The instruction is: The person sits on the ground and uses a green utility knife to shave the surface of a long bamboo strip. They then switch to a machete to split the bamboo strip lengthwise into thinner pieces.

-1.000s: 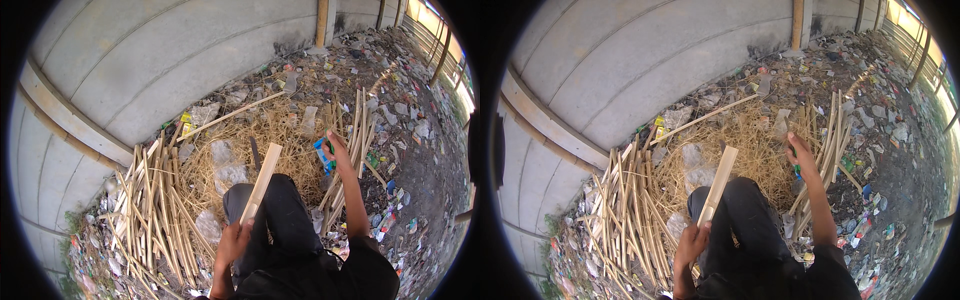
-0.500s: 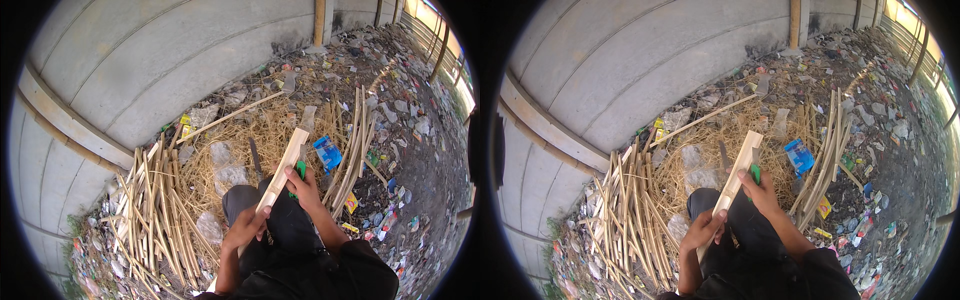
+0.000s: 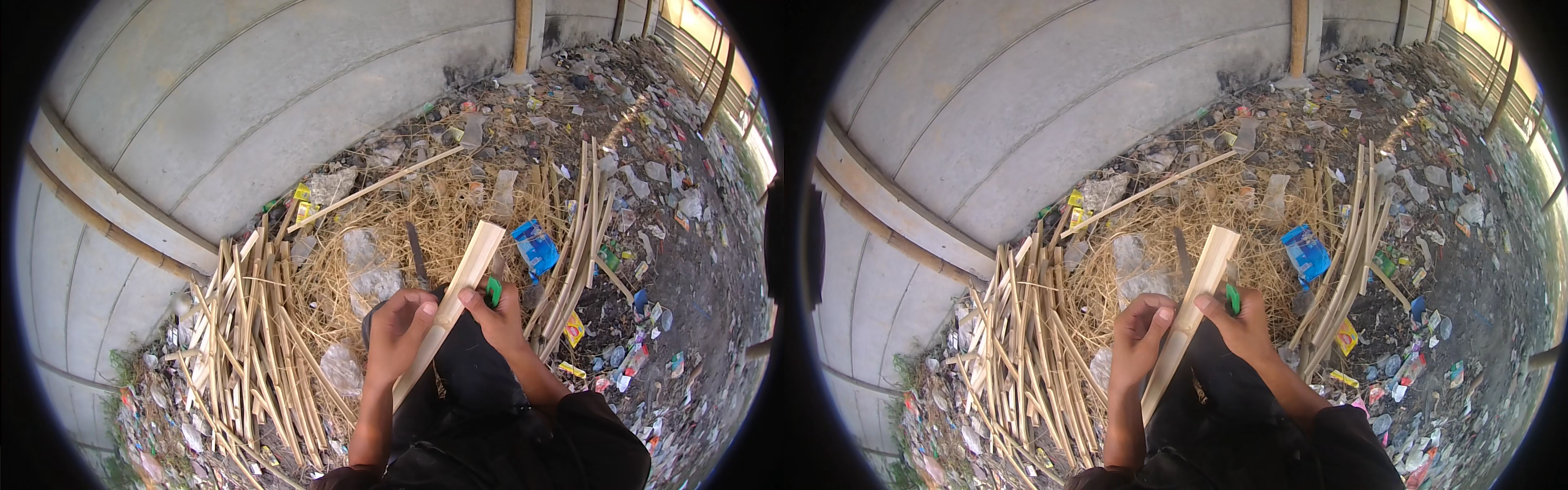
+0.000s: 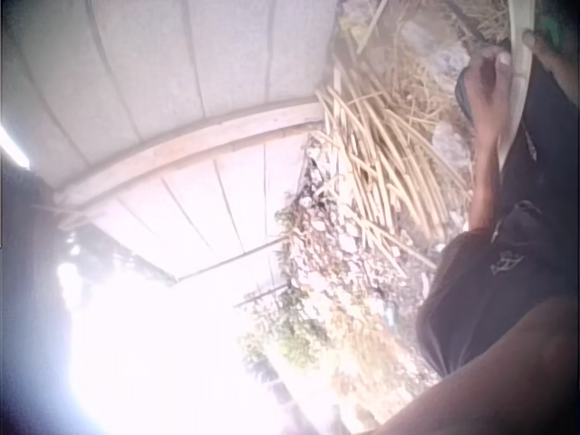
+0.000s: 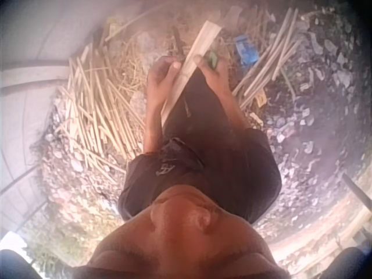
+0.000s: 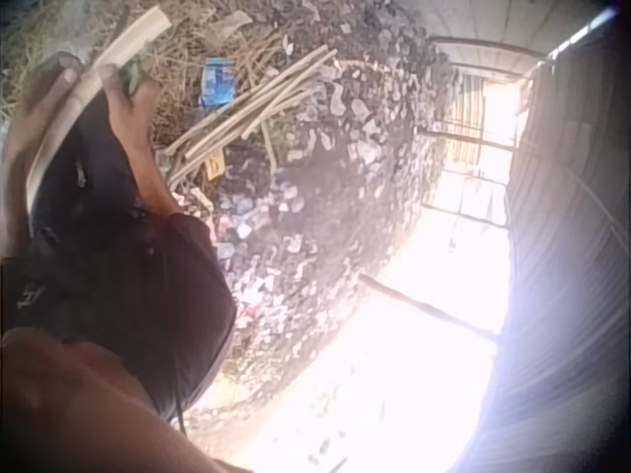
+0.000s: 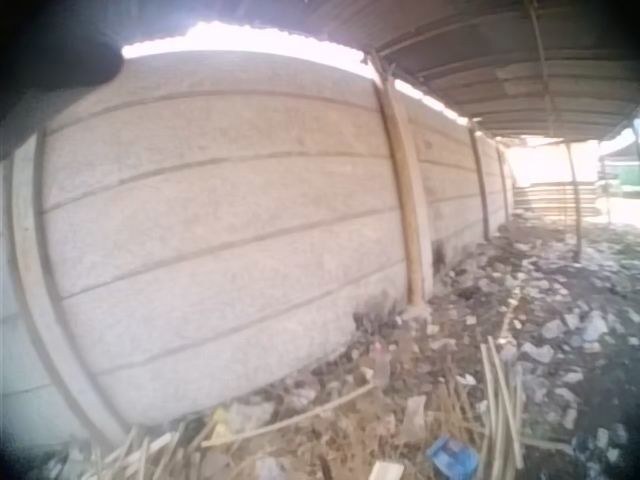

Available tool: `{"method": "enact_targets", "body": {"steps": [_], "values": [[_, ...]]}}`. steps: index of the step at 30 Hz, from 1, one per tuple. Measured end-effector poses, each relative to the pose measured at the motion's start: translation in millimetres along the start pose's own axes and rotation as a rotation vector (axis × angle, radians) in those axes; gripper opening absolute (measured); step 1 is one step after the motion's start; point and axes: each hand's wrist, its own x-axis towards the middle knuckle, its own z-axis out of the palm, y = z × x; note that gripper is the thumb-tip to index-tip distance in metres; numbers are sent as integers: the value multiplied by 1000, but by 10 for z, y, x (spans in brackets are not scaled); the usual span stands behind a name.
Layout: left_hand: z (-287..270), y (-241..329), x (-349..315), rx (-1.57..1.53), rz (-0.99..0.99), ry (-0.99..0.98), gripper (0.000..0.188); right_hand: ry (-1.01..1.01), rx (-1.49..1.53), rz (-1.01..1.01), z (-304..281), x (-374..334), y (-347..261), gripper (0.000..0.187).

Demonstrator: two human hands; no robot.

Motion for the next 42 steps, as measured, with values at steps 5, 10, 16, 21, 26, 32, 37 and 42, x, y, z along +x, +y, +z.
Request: {"method": "enact_targets", "body": {"steps": [5,10,16,21,26,32,37,42], "values": [[117,148,211,-31,17,-3,12,3,12,-36,19,-24,62,26],[115,213,331,-42,-7,-67,6,14,5,-46,-18,-32,157,27],[121,198,331,-96,6,-72,9,26,1,-36,-19,-39,128,28],[95,205,320,-98,-51,-96,9,5,6,-43,-36,-25,131,28],[25,179,295,-81,-68,-144,14,10,25,-29,0,-25,59,27],[-240,-109,106,-38,-148,-336,29,22,-16,-19,-44,-9,72,26],[-408,-318,-167,-196,-339,-580,39,64,-2,-58,-58,24,75,26],[-712,-528,-452,-185,-371,-624,44,133,-27,-54,-67,59,-100,25]]}}
